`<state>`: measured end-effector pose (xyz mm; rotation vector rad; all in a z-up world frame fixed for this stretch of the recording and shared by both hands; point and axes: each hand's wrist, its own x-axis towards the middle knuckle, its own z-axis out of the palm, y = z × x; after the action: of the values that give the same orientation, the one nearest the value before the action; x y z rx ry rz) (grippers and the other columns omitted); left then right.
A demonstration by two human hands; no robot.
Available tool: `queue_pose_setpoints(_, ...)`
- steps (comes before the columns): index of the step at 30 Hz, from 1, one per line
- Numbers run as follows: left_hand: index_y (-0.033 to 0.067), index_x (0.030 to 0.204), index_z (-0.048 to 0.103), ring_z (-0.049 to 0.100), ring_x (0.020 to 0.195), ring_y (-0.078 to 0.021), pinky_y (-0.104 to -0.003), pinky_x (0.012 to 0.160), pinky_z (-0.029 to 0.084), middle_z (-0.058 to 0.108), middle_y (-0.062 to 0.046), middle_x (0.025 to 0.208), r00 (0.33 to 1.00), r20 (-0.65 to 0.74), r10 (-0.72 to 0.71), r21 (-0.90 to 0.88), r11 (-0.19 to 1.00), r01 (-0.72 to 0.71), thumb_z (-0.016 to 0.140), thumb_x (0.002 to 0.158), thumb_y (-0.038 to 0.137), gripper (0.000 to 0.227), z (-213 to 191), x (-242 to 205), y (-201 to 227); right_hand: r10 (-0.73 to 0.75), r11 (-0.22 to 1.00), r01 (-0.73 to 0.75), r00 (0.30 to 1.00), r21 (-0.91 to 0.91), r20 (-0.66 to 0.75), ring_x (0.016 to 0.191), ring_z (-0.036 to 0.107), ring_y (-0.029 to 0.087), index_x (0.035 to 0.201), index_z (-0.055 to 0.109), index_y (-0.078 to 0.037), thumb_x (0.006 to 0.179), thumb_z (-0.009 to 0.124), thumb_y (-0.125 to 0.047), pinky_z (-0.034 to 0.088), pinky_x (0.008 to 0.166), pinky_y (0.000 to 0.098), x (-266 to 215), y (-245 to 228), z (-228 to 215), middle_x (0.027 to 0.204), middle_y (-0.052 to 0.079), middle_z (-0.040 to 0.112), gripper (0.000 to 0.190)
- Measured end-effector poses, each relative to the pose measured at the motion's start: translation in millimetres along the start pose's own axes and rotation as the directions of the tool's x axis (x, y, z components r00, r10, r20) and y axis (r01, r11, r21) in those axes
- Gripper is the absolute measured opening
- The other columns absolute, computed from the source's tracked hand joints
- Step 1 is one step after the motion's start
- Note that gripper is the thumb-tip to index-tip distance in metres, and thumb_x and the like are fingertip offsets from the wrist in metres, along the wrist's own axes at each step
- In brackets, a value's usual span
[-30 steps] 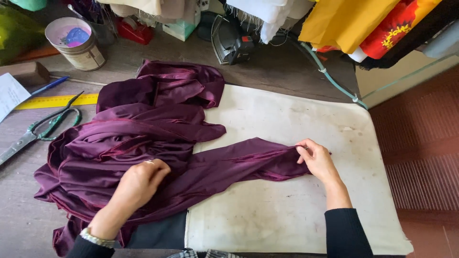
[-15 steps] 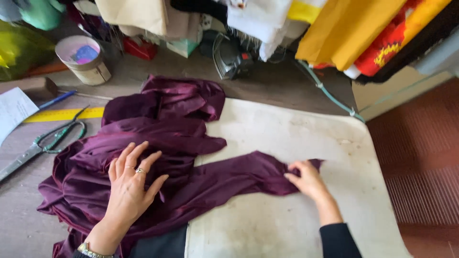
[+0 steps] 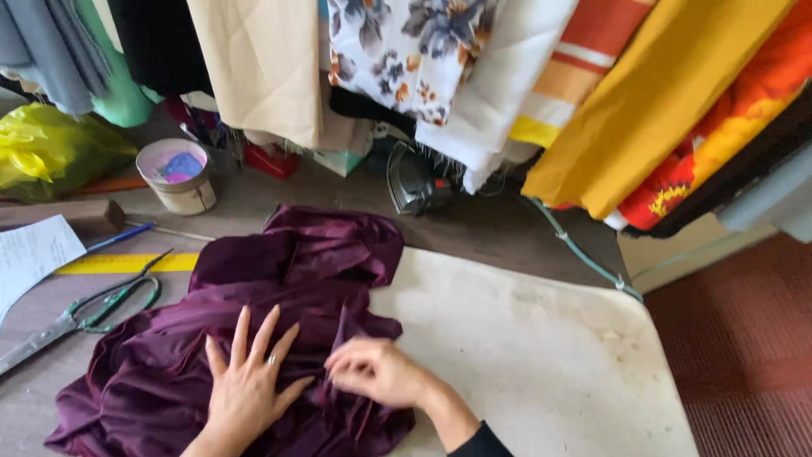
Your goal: The person folds a piece of purple fabric on a table, then moves to the floor to pick up a paper pattern piece. They return to the table and place the pattern piece on the folded fabric.
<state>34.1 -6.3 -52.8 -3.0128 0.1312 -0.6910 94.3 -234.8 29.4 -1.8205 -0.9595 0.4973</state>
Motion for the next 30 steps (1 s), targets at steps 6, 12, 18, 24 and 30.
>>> queue_pose_setpoints(6,0.0362,0.128,0.053,0.026,0.147,-0.0202,-0.067,0.107,0.03,0.035,0.011,0.153,0.988,-0.129,-0.089,-0.051,0.995,0.083,0.056,0.067,0.065,0.068,12,-12,15,-0.215,0.748,-0.275,0.761,-0.604,-0.612,0.105,0.058,0.035,0.111,0.06,-0.003,0.083,0.063,-0.023,0.045,0.089,0.0465,68,128,-128,0.114,0.018,0.061,0.035)
queue_pose_setpoints(12,0.0356,0.123,0.058,0.035,0.141,-0.0138,-0.062,0.108,0.029,0.044,0.011,0.146,0.958,-0.26,-0.121,-0.104,0.99,0.097,0.059,0.063,0.055,0.062,27,-12,16,-0.112,0.35,-0.514,0.807,-0.783,-0.58,0.131,0.038,0.036,0.141,0.036,0.005,0.078,0.073,-0.046,0.03,0.109,0.0454,124,211,-223,0.142,0.021,0.041,0.089)
queue_pose_setpoints(18,0.0362,0.113,0.063,0.046,0.131,-0.0143,-0.06,0.108,0.029,0.054,0.012,0.135,0.92,-0.351,-0.175,-0.109,0.983,0.145,0.06,0.064,0.051,0.051,40,-8,21,-0.219,0.252,-0.652,0.681,-0.715,-0.699,0.127,0.04,0.037,0.136,0.038,0.006,0.071,0.077,-0.054,0.03,0.11,0.0474,142,217,-200,0.134,0.021,0.044,0.096)
queue_pose_setpoints(24,0.0348,0.114,0.063,0.044,0.132,-0.0147,-0.057,0.111,0.024,0.053,0.011,0.137,0.928,-0.325,-0.183,-0.121,0.981,0.151,0.059,0.067,0.048,0.049,34,-6,23,-0.332,0.425,-0.531,0.663,-0.734,-0.671,0.119,0.047,0.037,0.131,0.046,0.006,0.087,0.066,-0.029,0.039,0.104,0.0442,134,205,-203,0.125,0.022,0.049,0.059)
queue_pose_setpoints(30,0.0358,0.112,0.064,0.044,0.133,-0.0124,-0.056,0.107,0.031,0.053,0.013,0.136,0.933,-0.303,-0.193,-0.109,0.98,0.167,0.061,0.064,0.047,0.05,23,-3,24,-0.262,0.434,-0.525,0.704,-0.732,-0.66,0.124,0.041,0.041,0.138,0.039,0.005,0.081,0.069,-0.051,0.038,0.103,0.0491,129,204,-204,0.135,0.023,0.043,0.085)
